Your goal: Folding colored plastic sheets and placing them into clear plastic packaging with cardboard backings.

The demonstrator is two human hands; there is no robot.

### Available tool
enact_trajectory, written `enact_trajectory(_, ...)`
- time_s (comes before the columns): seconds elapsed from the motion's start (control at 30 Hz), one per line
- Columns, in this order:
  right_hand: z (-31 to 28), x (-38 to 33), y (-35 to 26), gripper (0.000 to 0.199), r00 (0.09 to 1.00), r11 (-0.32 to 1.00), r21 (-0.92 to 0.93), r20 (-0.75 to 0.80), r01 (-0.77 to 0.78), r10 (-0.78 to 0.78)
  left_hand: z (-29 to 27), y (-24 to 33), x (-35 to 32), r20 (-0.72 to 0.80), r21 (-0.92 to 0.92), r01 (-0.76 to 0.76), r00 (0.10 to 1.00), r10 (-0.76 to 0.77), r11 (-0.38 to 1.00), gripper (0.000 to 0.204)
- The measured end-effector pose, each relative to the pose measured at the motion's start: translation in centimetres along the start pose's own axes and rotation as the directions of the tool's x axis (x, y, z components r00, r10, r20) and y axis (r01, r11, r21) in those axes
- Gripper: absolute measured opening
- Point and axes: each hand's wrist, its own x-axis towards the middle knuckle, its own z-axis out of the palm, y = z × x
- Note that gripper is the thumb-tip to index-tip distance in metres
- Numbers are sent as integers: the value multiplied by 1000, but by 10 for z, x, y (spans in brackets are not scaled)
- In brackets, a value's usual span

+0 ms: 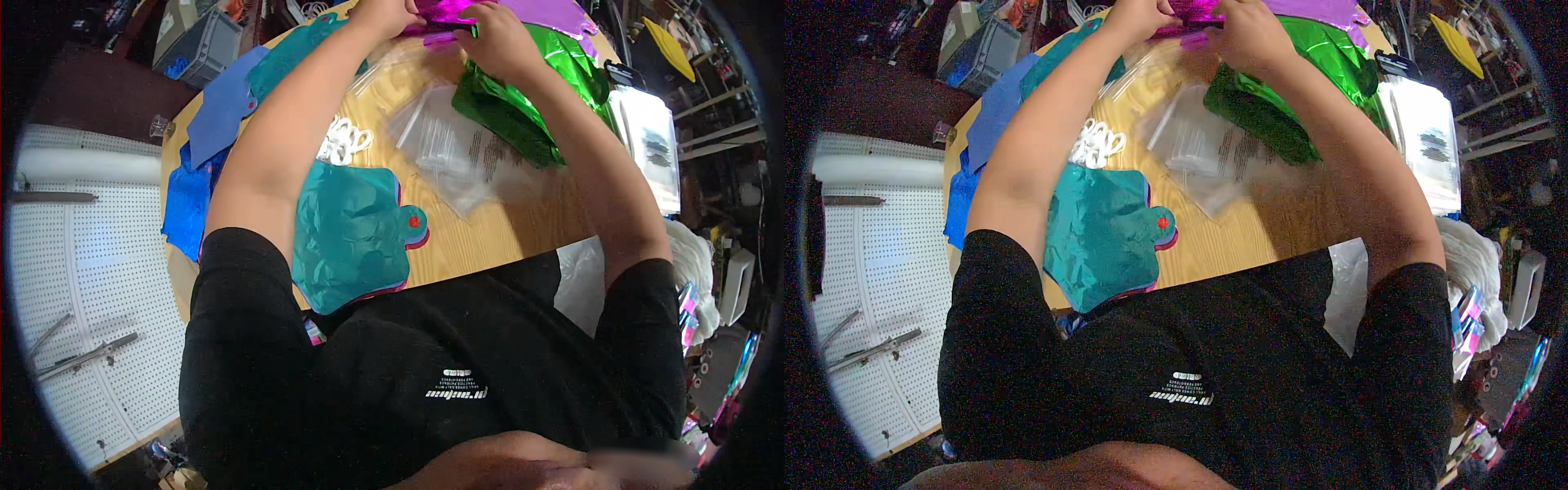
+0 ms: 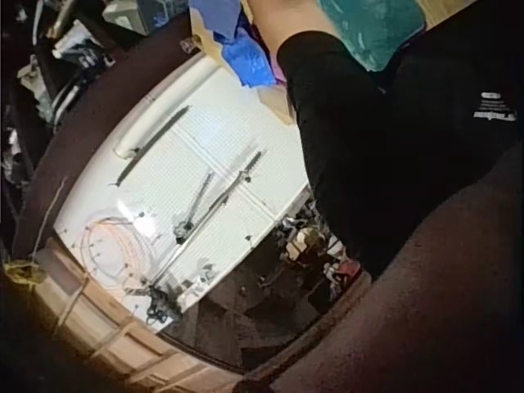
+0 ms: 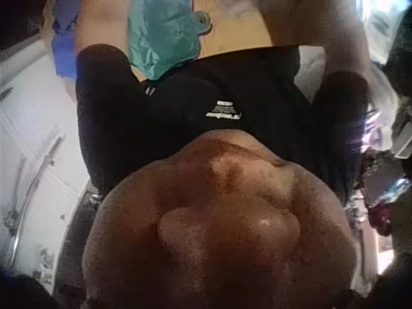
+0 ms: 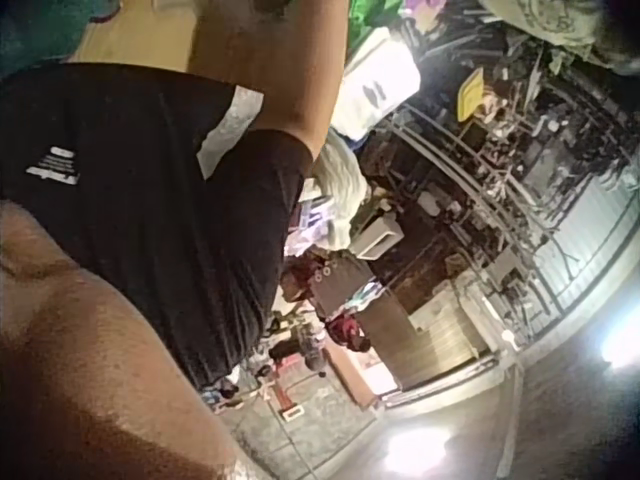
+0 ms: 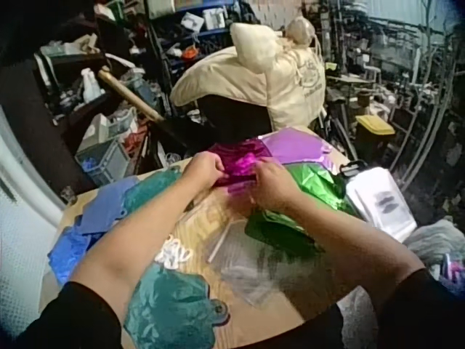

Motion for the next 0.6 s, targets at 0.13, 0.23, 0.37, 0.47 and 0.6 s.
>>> enact_trajectory(0.13,11,18,-1,40,967,971,218,250,-97,41,-5,-9,-3,64,-191,196,980,-187,962,21)
enact_trajectory(0.23,33,13,23,28,953,933,341,304,-113,4,7,-30,16,35,-390,238,969,-244,890,19)
enact_trajectory(0.37,33,23,10,29,857,978,73,497,-197,135,-7,-60,30,-196,-426,179,939,-284,887,18)
enact_trajectory(0.47,17,24,15,29,843,965,85,510,-246,171,-52,-58,47,-99,-550,325,889,-446,769,20)
enact_trajectory(0.6,13,40,-4,29,819,955,113,548,-274,170,-98,-98,46,-589,-463,124,696,-410,878,20)
